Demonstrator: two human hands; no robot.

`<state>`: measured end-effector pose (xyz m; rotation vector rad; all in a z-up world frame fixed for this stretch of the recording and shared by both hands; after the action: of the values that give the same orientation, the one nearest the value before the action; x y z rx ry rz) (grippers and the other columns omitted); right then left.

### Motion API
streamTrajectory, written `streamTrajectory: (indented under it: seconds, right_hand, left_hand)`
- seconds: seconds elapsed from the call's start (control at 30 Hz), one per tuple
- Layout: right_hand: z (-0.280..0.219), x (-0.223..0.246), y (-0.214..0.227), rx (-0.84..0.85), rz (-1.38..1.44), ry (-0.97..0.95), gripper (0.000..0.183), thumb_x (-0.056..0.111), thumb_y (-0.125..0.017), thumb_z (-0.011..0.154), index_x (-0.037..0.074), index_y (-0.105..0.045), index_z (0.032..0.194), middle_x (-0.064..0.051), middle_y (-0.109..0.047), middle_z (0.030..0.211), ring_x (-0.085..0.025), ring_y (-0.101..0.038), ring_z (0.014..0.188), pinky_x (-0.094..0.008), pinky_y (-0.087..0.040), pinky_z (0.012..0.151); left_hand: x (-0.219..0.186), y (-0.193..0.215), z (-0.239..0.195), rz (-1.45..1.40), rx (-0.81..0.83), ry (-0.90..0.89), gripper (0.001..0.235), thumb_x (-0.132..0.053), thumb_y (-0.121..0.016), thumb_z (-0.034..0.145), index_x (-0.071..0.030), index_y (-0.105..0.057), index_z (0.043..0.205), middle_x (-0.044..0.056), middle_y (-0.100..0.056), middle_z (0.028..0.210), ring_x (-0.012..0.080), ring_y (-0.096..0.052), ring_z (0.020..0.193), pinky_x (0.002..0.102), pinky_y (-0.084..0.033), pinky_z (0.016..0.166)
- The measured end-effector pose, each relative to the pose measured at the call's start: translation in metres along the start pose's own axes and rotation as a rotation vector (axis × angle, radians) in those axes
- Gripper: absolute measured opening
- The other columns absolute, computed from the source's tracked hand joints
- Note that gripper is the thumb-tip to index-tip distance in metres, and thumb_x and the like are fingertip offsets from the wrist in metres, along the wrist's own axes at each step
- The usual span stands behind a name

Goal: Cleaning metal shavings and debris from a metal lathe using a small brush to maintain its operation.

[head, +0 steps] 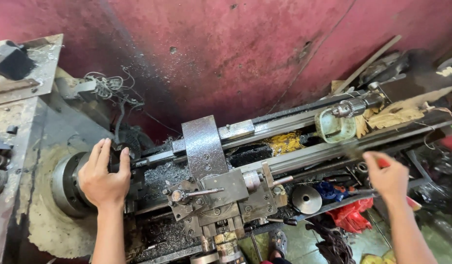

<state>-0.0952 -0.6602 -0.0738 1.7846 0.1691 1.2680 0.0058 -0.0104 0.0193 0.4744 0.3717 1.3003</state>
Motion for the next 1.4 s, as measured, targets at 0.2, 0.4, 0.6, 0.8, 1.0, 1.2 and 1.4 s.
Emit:
streamTrajectory:
  seconds: [0.2,0.4,0.6,0.8,1.0,1.2,1.4]
  right_hand:
    - [0.053,-0.067,-0.009,-0.232,-0.517,0.152,0.037,0.040,-0.053,0.115,0.013,-0.075,0.125,-0.012,-0.074,0.072,-0.027,-0.066,0.078,-0.041,-0.054,0.072]
    - [-0.030,0.039,-0.030,0.219,-0.412,0.081,0.039,0.037,-0.047,0.103,0.010,-0.071,0.117,0.001,-0.054,0.047,-0.010,-0.040,0.037,-0.024,-0.032,0.037]
    - [-0.089,0.033,-0.092,0.401,0.211,0.138,0.031,0.022,-0.069,0.088,0.008,-0.075,0.115,-0.009,-0.078,0.101,-0.010,-0.059,0.059,-0.018,-0.047,0.049]
    - [-0.067,0.047,-0.069,0.274,0.299,0.015,0.035,0.032,-0.064,0.093,0.012,-0.076,0.119,-0.003,-0.071,0.063,-0.008,-0.029,0.038,-0.023,-0.019,0.036]
    - [-0.012,0.006,0.004,-0.052,0.099,-0.040,0.029,0.026,-0.060,0.104,0.008,-0.069,0.125,-0.012,-0.073,0.081,-0.012,-0.037,0.039,-0.025,-0.025,0.032]
    - [0.062,-0.117,0.020,-0.499,0.029,0.216,0.021,0.022,-0.069,0.114,0.007,-0.076,0.125,-0.010,-0.073,0.098,-0.019,-0.065,0.081,-0.033,-0.051,0.079]
    - [0.012,-0.091,-0.035,-0.341,0.006,0.041,0.032,0.041,-0.060,0.109,0.015,-0.077,0.114,-0.002,-0.052,0.057,-0.015,-0.037,0.050,-0.032,-0.029,0.051]
  left_hand:
    - [0.001,-0.001,-0.001,0.026,0.016,0.003,0.034,-0.023,-0.084,0.101,0.003,-0.082,0.124,0.015,-0.078,0.127,0.0300,-0.077,0.096,0.040,-0.059,0.079]
    - [0.001,-0.001,-0.004,0.053,0.010,0.001,0.034,-0.024,-0.085,0.102,0.002,-0.083,0.124,0.014,-0.079,0.128,0.0292,-0.077,0.097,0.040,-0.060,0.081]
    - [0.005,-0.003,-0.007,0.064,0.019,-0.027,0.036,-0.023,-0.087,0.101,0.003,-0.083,0.126,0.016,-0.080,0.129,0.0304,-0.078,0.100,0.041,-0.061,0.082]
    - [0.007,-0.004,-0.008,0.057,0.014,-0.037,0.034,-0.020,-0.088,0.103,0.005,-0.085,0.127,0.018,-0.081,0.131,0.0316,-0.078,0.099,0.040,-0.062,0.083]
    - [0.008,-0.007,-0.007,0.068,0.023,-0.034,0.035,-0.020,-0.089,0.103,0.004,-0.085,0.127,0.017,-0.080,0.131,0.0322,-0.078,0.097,0.041,-0.061,0.081]
    - [0.011,-0.007,-0.012,0.089,0.021,-0.046,0.034,-0.021,-0.089,0.103,0.002,-0.084,0.128,0.016,-0.080,0.133,0.0314,-0.078,0.101,0.041,-0.060,0.083]
    - [0.008,-0.003,-0.011,0.090,0.041,-0.062,0.034,-0.020,-0.090,0.105,0.004,-0.085,0.129,0.018,-0.081,0.134,0.0334,-0.079,0.104,0.042,-0.062,0.088]
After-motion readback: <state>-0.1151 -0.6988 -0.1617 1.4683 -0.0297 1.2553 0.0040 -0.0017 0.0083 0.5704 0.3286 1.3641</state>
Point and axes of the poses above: each hand's wrist, its own z-axis towards the middle knuckle, its own y-axis out of the back of the hand, x = y × z, the point moved 1 cm from there along z, towards the middle knuckle
